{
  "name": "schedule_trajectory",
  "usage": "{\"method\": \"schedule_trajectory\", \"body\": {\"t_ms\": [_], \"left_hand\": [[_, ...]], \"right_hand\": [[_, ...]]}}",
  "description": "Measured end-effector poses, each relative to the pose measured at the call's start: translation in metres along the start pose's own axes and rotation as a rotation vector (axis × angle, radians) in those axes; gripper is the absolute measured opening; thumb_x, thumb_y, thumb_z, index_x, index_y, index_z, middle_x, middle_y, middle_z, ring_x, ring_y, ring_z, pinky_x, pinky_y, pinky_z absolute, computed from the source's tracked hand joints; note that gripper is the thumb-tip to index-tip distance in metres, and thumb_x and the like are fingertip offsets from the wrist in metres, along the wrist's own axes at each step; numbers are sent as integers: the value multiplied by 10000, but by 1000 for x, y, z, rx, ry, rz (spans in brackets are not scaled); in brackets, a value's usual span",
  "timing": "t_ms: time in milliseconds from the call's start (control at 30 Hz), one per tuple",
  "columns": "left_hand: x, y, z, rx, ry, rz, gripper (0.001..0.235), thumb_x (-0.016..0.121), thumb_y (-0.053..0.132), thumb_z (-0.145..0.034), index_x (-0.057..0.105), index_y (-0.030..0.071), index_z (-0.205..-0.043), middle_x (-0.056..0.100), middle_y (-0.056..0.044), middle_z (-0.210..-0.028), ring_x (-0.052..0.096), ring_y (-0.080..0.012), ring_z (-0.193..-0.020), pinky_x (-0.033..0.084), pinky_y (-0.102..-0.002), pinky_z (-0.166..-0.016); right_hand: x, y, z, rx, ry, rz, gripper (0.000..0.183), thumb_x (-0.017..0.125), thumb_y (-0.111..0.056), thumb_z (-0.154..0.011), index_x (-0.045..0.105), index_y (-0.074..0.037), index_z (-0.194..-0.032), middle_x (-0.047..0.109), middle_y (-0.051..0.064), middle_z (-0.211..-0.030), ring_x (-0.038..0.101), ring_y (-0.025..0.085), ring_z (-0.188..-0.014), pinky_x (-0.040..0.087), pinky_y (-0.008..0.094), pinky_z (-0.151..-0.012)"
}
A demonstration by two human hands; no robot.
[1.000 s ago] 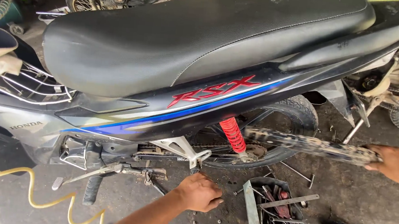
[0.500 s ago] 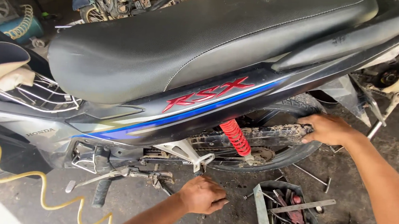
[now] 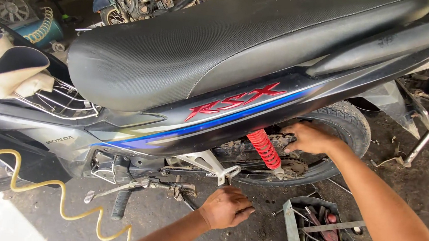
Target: The person uses a wrench to tighten bolts on the rear wheel and chain guard of a motorcycle. They repeatedly reach into a toolbox to select tools and work on the rear suspension area.
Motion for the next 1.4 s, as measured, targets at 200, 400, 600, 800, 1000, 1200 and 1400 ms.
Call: {"method": "schedule_trajectory", "body": {"t_ms": [200,400,600,800,1000,1200,1400], "left_hand": [[2,-4,5,-34,-23,-14,167,727,209,-956,711,64,-874,654,-86,-757,660,-286,-757,547,-426,-732],[0,-2,5,-5,9,-5,152,729,203,-947,716,75,-866,667,-80,-753,667,-283,-751,552,-419,-739],[3,-1,0,-34,27,22,115,758,174,-913,743,61,-901,707,-85,-802,682,-274,-747,568,-402,-718],[3,-1,1,-24,31,-2,106,759,162,-900,734,59,-885,714,-81,-819,686,-276,-765,559,-407,-717],[4,-2,1,-16,24,-35,130,758,179,-911,722,63,-867,700,-75,-810,678,-274,-765,551,-406,-732],[2,-1,0,-38,9,-5,136,759,169,-912,718,55,-848,714,-81,-810,686,-272,-756,556,-406,-720],[0,3,-3,-23,32,16,112,754,150,-903,731,45,-871,740,-81,-845,700,-268,-758,568,-401,-724]], "right_hand": [[28,9,-23,-104,7,-52,789,872,-366,-717,590,-96,-1403,611,140,-1422,569,305,-1346,421,395,-1149],[27,-4,-18,-124,23,-86,767,864,-323,-727,589,-68,-1395,610,146,-1425,567,302,-1351,421,382,-1147],[39,4,-18,-221,10,-180,725,805,-280,-796,539,-91,-1443,583,141,-1451,551,296,-1363,403,379,-1151],[37,1,-35,-335,11,-228,703,795,-274,-817,537,-118,-1452,565,136,-1475,537,285,-1373,394,384,-1155],[14,-37,-9,-232,52,-108,640,747,-286,-865,529,-191,-1460,547,113,-1486,529,307,-1368,416,410,-1129],[37,-22,-20,-269,56,-111,535,665,-239,-919,566,-249,-1444,606,122,-1426,594,325,-1288,445,412,-1104],[24,-34,-6,-228,62,-113,472,606,-227,-953,595,-316,-1417,647,99,-1366,634,331,-1220,461,421,-1083]]}}
Point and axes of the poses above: each hand's wrist, its own z-axis away from the middle knuckle, its own x-axis out of the palm, y = z × x, the point moved 4 cm from there along -z, towards the middle knuckle
